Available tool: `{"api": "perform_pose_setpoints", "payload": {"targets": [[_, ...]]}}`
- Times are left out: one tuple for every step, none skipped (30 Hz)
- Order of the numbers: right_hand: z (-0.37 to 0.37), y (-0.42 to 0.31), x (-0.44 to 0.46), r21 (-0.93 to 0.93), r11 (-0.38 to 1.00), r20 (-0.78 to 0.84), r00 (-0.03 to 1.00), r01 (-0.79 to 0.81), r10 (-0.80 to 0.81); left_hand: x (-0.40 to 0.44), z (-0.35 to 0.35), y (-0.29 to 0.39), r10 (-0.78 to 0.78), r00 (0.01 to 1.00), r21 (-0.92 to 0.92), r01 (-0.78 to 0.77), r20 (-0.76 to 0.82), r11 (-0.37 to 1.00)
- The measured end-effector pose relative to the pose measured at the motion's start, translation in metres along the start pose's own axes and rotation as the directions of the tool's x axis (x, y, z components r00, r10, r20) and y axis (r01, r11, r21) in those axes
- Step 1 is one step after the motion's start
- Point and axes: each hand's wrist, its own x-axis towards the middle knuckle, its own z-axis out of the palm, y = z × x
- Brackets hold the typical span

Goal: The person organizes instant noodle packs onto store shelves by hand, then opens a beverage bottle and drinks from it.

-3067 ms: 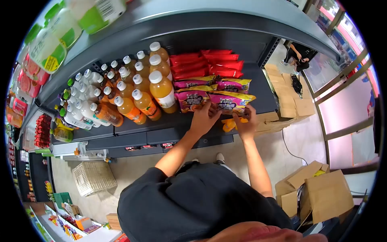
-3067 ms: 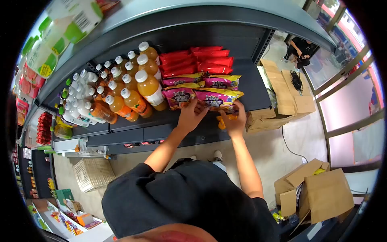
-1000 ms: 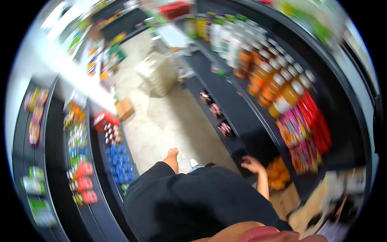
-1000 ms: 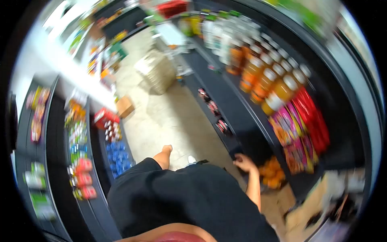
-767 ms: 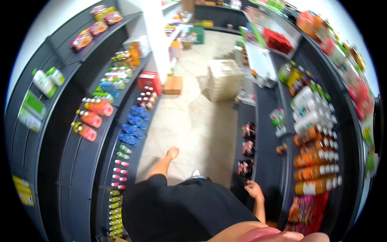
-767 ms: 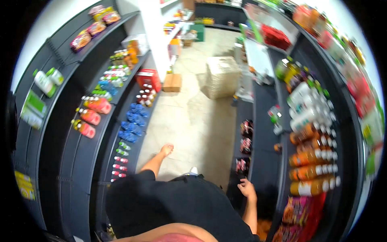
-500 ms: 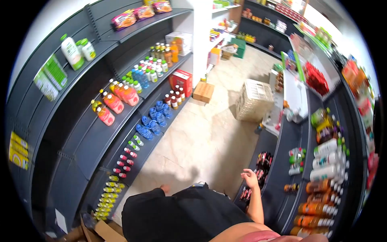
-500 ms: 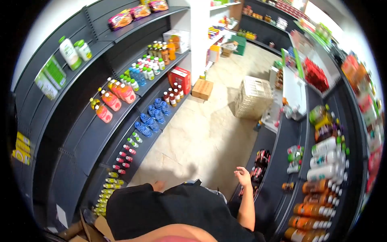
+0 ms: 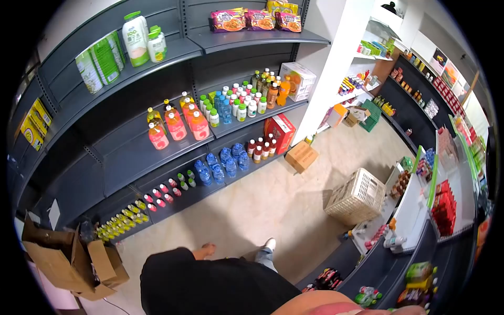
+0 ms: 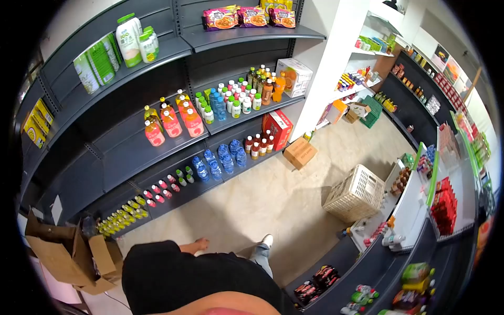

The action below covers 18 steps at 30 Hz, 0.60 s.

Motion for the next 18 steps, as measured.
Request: {"api": "perform_pose_setpoints", "payload": {"targets": [[-0.024,-0.008,0.007,0.029,1.000,-0.011,1.000,-0.008,0.008,0.014,-0.003,0.027,0.061,0.998,0.123,-0.065,0.036,0.990],[-0.048,-0.012,0.011,0.054,0.998,-0.022,1.000,-0.021,0.022,0.033,-0.005,0.059,0.118,0.989,0.219,-0.136,0.090,0.966],[-0.073,-0.015,0.015,0.077,0.996,-0.031,0.999,-0.035,0.037,0.051,-0.003,0.093,0.166,0.976,0.265,-0.199,0.141,0.943],[-0.096,-0.022,0.023,0.105,0.993,-0.040,0.997,-0.058,0.062,0.067,-0.005,0.135,0.221,0.962,0.264,-0.257,0.158,0.930],[-0.117,-0.031,0.030,0.128,0.989,-0.043,0.995,-0.080,0.087,0.083,-0.010,0.181,0.276,0.949,0.230,-0.305,0.152,0.924],[-0.140,-0.042,0.042,0.157,0.982,-0.054,0.992,-0.101,0.111,0.097,-0.010,0.234,0.336,0.933,0.164,-0.354,0.130,0.921],[-0.161,-0.053,0.056,0.182,0.975,-0.063,0.989,-0.124,0.137,0.106,-0.011,0.291,0.392,0.916,0.053,-0.397,0.084,0.916],[-0.180,-0.068,0.074,0.205,0.969,-0.072,0.985,-0.139,0.156,0.109,-0.010,0.348,0.440,0.897,-0.086,-0.436,0.032,0.896],[-0.199,-0.089,0.091,0.218,0.967,-0.084,0.985,-0.131,0.153,0.111,-0.007,0.405,0.485,0.874,-0.226,-0.477,-0.023,0.849],[-0.218,-0.115,0.111,0.229,0.968,-0.099,0.986,-0.107,0.132,0.117,-0.003,0.457,0.534,0.843,-0.341,-0.521,-0.061,0.783],[-0.229,-0.151,0.124,0.225,0.973,-0.112,0.991,-0.044,0.070,0.150,0.005,0.491,0.627,0.777,-0.453,-0.580,-0.057,0.677],[-0.241,-0.186,0.138,0.220,0.975,-0.124,0.992,0.019,0.008,0.145,0.004,0.525,0.690,0.723,-0.465,-0.621,-0.028,0.631],[-0.257,-0.222,0.155,0.216,0.973,-0.137,0.989,0.083,-0.054,0.129,-0.006,0.555,0.751,0.661,-0.478,-0.659,0.000,0.580],[-0.265,-0.255,0.197,0.295,0.943,-0.119,0.985,0.157,-0.127,0.107,-0.022,0.570,0.794,0.608,-0.355,-0.743,-0.002,0.568],[-0.272,-0.276,0.235,0.371,0.902,-0.109,0.975,0.220,-0.193,0.084,-0.030,0.582,0.832,0.554,-0.233,-0.808,0.010,0.541],[-0.268,-0.313,0.236,0.395,0.874,-0.129,0.959,0.282,-0.252,0.076,-0.040,0.587,0.864,0.503,-0.111,-0.857,0.037,0.503],[-0.252,-0.366,0.234,0.418,0.841,-0.151,0.939,0.343,-0.308,0.095,-0.045,0.577,0.874,0.483,-0.142,-0.863,0.054,0.486],[-0.237,-0.414,0.234,0.435,0.830,-0.146,0.937,0.350,-0.318,0.116,-0.053,0.566,0.888,0.454,-0.165,-0.873,0.068,0.459]]}}
